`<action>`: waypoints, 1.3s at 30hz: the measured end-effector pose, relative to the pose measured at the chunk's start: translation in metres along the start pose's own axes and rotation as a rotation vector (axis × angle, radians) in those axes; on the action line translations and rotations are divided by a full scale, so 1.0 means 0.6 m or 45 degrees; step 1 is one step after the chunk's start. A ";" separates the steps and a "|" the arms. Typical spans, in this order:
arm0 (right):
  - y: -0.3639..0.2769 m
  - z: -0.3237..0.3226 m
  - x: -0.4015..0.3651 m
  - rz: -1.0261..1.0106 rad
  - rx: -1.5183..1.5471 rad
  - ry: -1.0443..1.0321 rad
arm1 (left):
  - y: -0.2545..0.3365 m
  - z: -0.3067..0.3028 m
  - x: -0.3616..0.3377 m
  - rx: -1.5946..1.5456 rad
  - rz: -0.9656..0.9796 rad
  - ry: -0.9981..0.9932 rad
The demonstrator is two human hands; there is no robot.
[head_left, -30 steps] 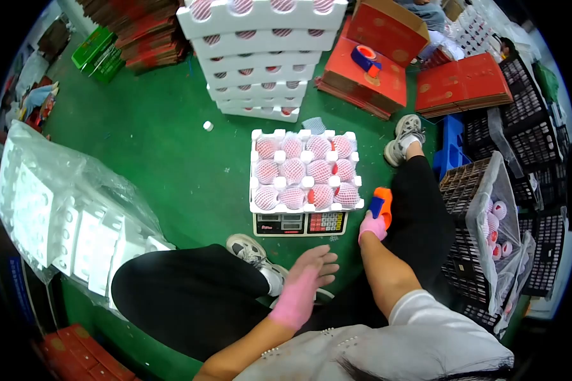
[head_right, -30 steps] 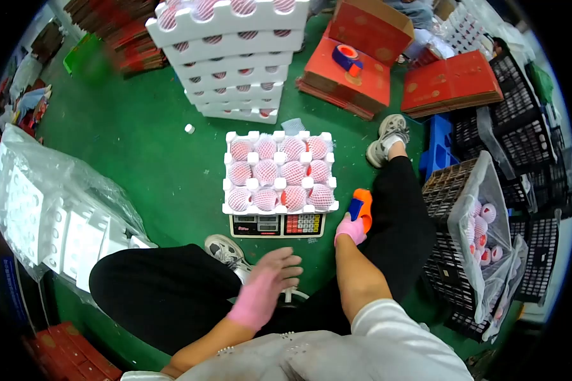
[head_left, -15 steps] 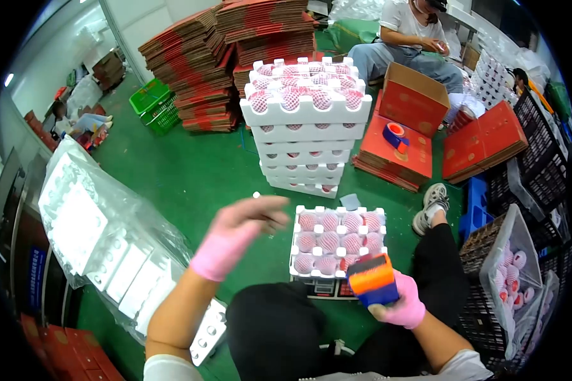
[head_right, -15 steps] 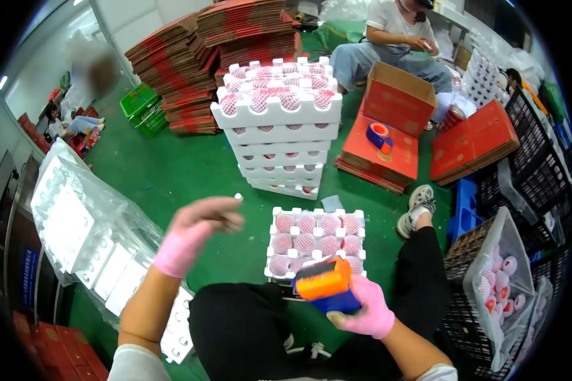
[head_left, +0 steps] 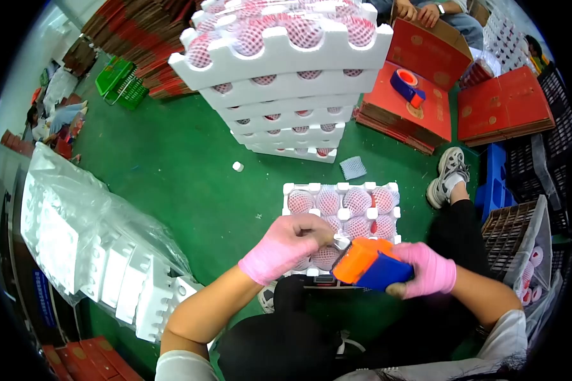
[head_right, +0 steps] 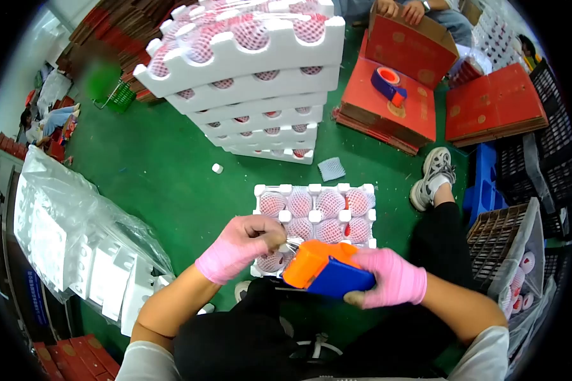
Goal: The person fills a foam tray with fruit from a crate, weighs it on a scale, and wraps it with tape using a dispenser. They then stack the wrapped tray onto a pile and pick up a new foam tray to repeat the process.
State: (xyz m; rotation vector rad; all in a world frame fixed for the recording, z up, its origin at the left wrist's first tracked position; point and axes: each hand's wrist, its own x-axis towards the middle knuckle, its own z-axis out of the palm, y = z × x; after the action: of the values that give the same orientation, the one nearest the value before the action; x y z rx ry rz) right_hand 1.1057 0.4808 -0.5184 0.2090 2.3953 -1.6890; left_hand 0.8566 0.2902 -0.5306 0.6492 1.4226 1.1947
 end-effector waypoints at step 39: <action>0.202 -0.281 -0.039 0.837 -0.630 0.040 | -0.260 -0.177 0.131 -0.359 -0.140 0.662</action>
State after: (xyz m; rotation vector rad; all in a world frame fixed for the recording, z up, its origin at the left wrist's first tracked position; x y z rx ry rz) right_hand 1.1425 0.6802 -0.5687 0.8267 2.3044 -0.7923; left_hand 0.7736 0.2754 -0.7166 0.0580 1.6421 1.5066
